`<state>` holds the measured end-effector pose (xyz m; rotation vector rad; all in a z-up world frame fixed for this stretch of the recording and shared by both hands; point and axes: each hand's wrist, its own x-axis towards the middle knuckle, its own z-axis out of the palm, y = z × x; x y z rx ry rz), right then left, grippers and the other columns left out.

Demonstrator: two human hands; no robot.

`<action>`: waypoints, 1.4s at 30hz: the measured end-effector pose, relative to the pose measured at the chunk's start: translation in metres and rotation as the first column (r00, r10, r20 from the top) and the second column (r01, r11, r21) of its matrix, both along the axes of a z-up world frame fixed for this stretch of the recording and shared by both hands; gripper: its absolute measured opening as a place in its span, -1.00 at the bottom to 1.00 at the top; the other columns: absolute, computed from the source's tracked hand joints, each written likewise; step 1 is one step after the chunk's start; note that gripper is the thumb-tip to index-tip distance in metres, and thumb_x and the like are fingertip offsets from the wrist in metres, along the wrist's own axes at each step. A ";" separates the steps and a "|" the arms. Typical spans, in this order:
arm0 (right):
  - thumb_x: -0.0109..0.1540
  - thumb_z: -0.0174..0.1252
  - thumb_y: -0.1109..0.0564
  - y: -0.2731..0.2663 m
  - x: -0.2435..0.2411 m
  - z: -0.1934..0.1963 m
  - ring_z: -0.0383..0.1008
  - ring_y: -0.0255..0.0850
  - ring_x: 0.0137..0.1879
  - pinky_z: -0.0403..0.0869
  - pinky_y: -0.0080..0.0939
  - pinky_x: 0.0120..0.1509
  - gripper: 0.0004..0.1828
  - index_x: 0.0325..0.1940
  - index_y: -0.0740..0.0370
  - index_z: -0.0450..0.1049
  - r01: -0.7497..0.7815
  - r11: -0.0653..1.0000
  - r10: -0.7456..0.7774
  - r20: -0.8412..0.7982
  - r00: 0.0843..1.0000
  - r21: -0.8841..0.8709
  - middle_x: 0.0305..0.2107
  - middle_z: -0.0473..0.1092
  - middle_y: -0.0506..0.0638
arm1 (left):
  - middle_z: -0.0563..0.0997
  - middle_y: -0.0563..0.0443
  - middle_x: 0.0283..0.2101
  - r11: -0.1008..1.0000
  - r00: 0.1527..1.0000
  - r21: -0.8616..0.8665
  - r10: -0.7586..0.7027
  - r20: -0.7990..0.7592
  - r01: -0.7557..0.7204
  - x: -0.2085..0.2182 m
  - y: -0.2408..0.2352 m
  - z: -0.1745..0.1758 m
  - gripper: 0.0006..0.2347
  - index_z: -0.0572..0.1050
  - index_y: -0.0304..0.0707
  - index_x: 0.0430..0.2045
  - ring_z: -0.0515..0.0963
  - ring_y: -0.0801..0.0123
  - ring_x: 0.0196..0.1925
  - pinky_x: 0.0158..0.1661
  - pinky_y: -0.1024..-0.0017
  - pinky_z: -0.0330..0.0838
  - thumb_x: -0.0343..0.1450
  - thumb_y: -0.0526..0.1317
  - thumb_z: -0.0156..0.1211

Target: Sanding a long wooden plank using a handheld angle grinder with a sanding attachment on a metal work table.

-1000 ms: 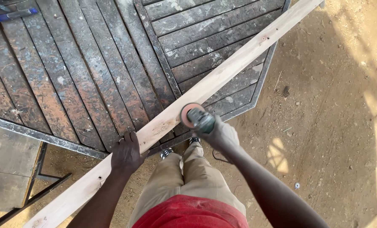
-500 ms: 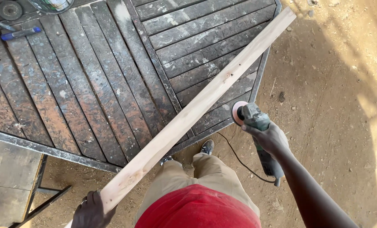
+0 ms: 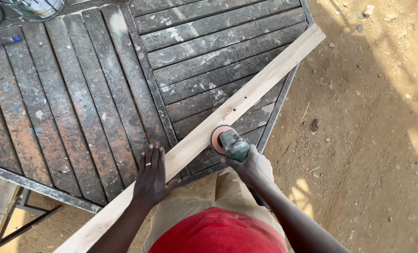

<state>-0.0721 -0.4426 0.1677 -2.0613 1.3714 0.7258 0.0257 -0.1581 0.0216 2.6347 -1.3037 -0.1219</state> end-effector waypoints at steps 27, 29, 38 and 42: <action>-0.04 0.35 -0.61 -0.221 0.076 -0.028 0.62 0.03 -0.16 0.55 0.08 -0.08 -0.08 0.02 0.09 0.30 -0.430 0.895 0.428 0.045 0.903 0.121 -0.19 0.56 0.09 | -0.15 -0.28 0.60 0.927 0.951 0.213 0.290 0.111 -0.308 0.014 -0.202 -0.039 0.18 -0.07 -0.48 0.44 -0.17 -0.13 0.62 0.44 -0.16 -0.15 0.05 0.46 0.14; -0.07 0.32 -0.63 -0.276 0.094 -0.029 0.64 0.06 -0.10 0.57 0.08 -0.03 -0.05 0.08 0.07 0.37 -0.332 0.943 0.332 0.008 0.943 0.027 -0.17 0.58 0.13 | -0.17 -0.27 0.60 0.923 0.949 0.223 0.297 0.107 -0.314 0.014 -0.201 -0.042 0.18 -0.06 -0.48 0.43 -0.18 -0.12 0.62 0.44 -0.16 -0.15 0.04 0.47 0.14; -0.01 0.28 -0.60 -0.312 0.110 -0.029 0.59 0.11 0.01 0.55 0.10 0.06 -0.06 0.18 0.08 0.38 -0.171 0.973 0.168 -0.035 0.985 -0.157 -0.04 0.54 0.18 | -0.18 -0.30 0.60 0.908 0.949 0.277 0.289 0.126 -0.314 0.019 -0.203 -0.044 0.20 -0.03 -0.48 0.41 -0.16 -0.13 0.62 0.42 -0.18 -0.10 0.02 0.51 0.16; -0.06 0.33 -0.65 -0.217 0.070 -0.040 0.59 0.22 -0.04 0.51 0.21 -0.03 0.00 0.09 0.09 0.25 -0.492 0.869 0.492 0.016 0.871 0.063 -0.14 0.55 0.20 | -0.28 -0.27 0.60 0.890 0.954 0.348 0.297 0.044 -0.294 0.017 -0.201 -0.040 0.14 0.00 -0.48 0.38 -0.26 -0.14 0.62 0.44 -0.17 -0.22 0.10 0.53 0.09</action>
